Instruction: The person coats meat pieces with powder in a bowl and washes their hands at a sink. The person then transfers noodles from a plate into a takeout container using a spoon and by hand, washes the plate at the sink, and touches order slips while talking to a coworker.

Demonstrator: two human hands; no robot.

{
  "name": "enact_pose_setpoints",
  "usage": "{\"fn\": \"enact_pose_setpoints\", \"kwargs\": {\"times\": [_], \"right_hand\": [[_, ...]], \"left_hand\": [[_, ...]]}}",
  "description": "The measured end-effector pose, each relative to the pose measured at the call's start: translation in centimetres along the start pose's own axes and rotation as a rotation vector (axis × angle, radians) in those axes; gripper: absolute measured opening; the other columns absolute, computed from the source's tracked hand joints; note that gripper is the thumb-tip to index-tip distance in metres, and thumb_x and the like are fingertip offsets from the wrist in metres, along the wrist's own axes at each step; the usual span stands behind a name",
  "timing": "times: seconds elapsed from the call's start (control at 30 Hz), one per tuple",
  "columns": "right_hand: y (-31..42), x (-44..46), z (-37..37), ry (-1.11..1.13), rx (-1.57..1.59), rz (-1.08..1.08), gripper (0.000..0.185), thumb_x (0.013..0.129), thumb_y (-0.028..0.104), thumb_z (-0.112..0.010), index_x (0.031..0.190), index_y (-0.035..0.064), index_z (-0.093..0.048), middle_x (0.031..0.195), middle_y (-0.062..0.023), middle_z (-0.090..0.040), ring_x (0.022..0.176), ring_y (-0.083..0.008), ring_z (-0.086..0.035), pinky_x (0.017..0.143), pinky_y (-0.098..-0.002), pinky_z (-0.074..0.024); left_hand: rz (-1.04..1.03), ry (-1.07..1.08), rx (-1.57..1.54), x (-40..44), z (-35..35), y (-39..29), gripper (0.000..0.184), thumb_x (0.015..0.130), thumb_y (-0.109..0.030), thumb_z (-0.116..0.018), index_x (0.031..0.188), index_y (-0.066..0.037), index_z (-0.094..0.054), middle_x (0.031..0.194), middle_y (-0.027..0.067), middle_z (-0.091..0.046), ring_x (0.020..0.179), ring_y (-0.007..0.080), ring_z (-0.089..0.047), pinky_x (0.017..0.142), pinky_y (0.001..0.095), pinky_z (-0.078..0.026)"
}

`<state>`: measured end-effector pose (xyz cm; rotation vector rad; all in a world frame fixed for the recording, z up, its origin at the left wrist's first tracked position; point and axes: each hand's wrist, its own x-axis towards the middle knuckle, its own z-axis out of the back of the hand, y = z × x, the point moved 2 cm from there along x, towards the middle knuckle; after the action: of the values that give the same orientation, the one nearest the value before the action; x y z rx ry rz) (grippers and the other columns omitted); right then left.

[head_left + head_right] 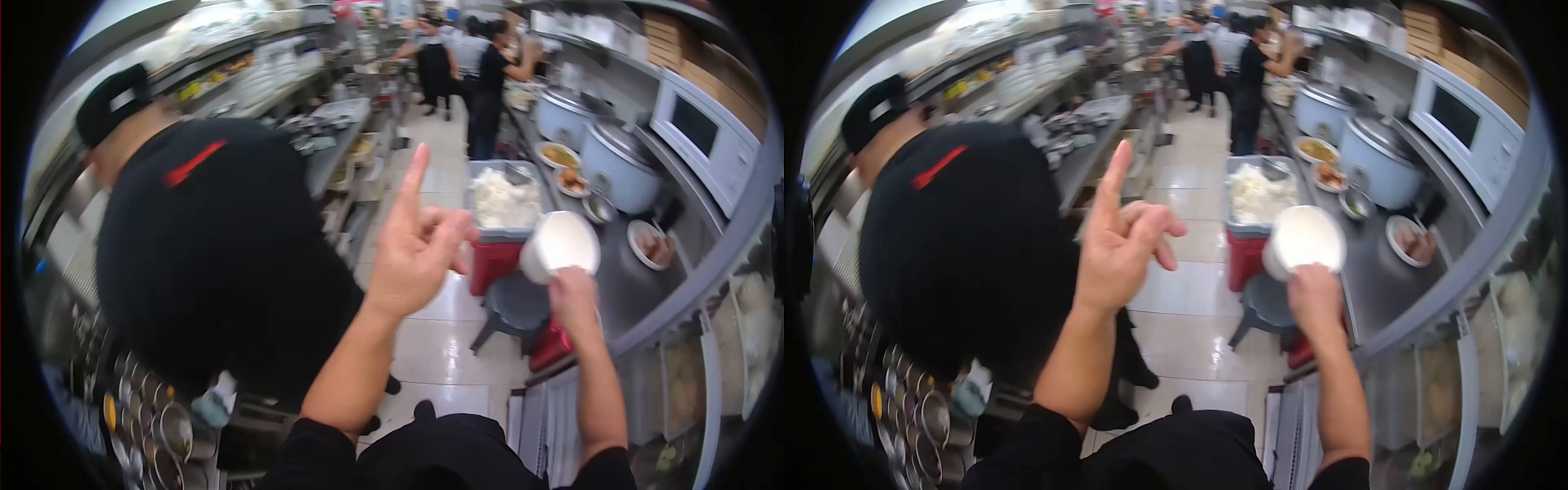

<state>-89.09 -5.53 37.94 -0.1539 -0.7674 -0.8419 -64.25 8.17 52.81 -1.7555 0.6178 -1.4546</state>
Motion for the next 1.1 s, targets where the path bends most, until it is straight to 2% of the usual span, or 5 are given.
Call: {"fn": "enact_pose_setpoints", "kwargs": {"times": [0.33,0.67,0.73,0.87,1.1], "right_hand": [[-8.8,0.9,-8.2,0.393,-0.312,-0.380,0.014,0.087,0.017,-0.056,0.089,0.0075,-0.065,0.091,-0.0122,-0.064,0.092,-0.0308,-0.061,0.084,-0.0524,-0.0431],[-30.1,4.3,-11.4,0.332,-0.477,-0.914,0.021,0.089,0.018,-0.051,0.097,0.0075,-0.067,0.106,-0.0143,-0.063,0.109,-0.0338,-0.058,0.105,-0.0636,-0.0294],[-31.3,5.6,-11.1,0.546,-0.501,-1.042,0.038,0.085,0.033,-0.062,0.116,0.0110,-0.063,0.124,-0.0145,-0.058,0.125,-0.0326,-0.049,0.110,-0.0691,-0.0129],[-33.7,10.0,-11.5,0.253,-0.360,-0.792,0.064,0.076,0.036,-0.074,0.130,0.0061,-0.055,0.140,-0.0174,-0.046,0.133,-0.0355,-0.037,0.111,-0.0569,-0.0206],[-28.7,23.0,-16.5,0.022,0.287,-0.440,0.026,0.078,0.006,-0.072,0.100,-0.0002,-0.060,0.090,-0.0114,-0.058,0.065,-0.0214,-0.055,0.062,-0.0333,-0.0471]], "left_hand": [[0.785,0.641,0.292,9.2,-8.4,31.1,0.061,0.090,-0.030,-0.065,0.134,0.007,-0.046,0.091,0.0119,-0.066,0.068,0.0153,-0.064,0.053,0.0288,-0.050],[0.738,1.157,0.320,10.6,-20.3,45.3,0.058,0.091,-0.032,-0.064,0.135,0.003,-0.047,0.099,0.0122,-0.067,0.078,0.0175,-0.067,0.065,0.0302,-0.053],[0.732,1.120,0.389,10.8,-18.1,48.9,0.059,0.091,-0.034,-0.065,0.133,0.003,-0.048,0.101,0.0148,-0.068,0.079,0.0190,-0.068,0.066,0.0324,-0.053],[1.004,0.787,0.403,12.6,-7.3,49.6,0.058,0.091,-0.037,-0.062,0.133,0.000,-0.049,0.102,0.0151,-0.067,0.080,0.0206,-0.068,0.066,0.0332,-0.055],[1.362,-0.168,0.290,9.2,13.4,53.0,0.047,0.090,-0.037,-0.061,0.127,-0.009,-0.054,0.102,0.0075,-0.062,0.083,0.0198,-0.066,0.063,0.0351,-0.053]]}}
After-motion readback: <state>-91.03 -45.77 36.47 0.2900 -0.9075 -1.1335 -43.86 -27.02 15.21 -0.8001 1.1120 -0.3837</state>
